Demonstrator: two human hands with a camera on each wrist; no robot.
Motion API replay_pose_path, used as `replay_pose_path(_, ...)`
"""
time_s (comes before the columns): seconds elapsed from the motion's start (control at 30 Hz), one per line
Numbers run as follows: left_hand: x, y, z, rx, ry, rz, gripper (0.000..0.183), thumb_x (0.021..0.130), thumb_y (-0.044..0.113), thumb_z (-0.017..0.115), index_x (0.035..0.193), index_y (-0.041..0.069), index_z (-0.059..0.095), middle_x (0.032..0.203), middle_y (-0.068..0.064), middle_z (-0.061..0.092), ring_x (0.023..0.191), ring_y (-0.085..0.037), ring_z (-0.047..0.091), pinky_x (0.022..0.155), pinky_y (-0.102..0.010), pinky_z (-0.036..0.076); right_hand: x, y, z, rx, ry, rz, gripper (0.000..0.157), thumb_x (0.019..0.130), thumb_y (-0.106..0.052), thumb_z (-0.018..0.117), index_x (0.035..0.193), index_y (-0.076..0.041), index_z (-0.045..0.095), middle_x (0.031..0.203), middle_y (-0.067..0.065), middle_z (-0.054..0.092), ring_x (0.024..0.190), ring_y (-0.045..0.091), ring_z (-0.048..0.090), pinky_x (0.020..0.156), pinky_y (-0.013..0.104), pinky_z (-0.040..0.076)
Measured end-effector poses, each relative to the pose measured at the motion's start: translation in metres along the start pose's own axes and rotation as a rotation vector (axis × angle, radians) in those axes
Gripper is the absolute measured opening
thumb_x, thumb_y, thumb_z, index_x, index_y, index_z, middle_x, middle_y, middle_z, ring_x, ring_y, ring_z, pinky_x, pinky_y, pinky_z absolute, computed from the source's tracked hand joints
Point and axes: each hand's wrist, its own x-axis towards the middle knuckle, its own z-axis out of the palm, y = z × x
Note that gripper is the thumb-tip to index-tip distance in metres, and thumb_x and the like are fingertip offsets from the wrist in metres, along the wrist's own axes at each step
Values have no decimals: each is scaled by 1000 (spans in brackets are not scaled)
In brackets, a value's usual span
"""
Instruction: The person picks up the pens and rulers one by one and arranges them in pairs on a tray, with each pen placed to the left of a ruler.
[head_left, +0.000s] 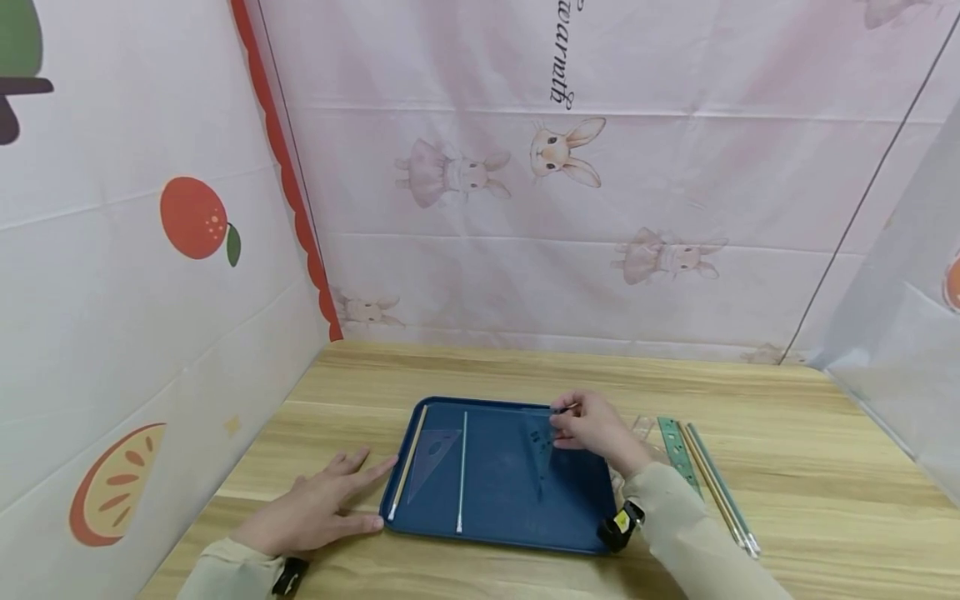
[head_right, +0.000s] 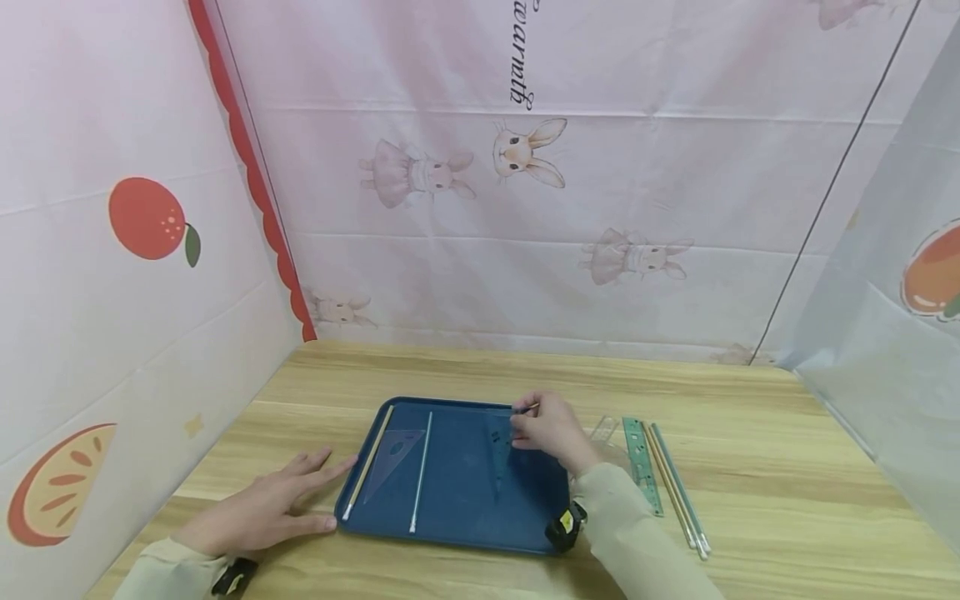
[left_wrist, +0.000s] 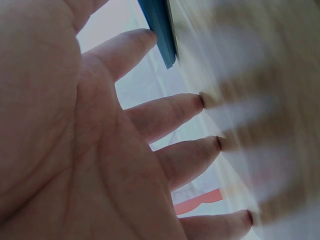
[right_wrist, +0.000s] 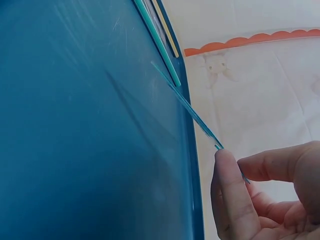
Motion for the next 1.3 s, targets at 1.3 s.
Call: replay_pose_path(1.3,1,-1,1,20,2,-20,86,96,63,70,169,32,37,175,-28,28,156,-63,26,97,-99,23,16,-11,58,82,-44,13,24,105,-3,63,127,7,63,97,17,66,82,21,72,77,36,67)
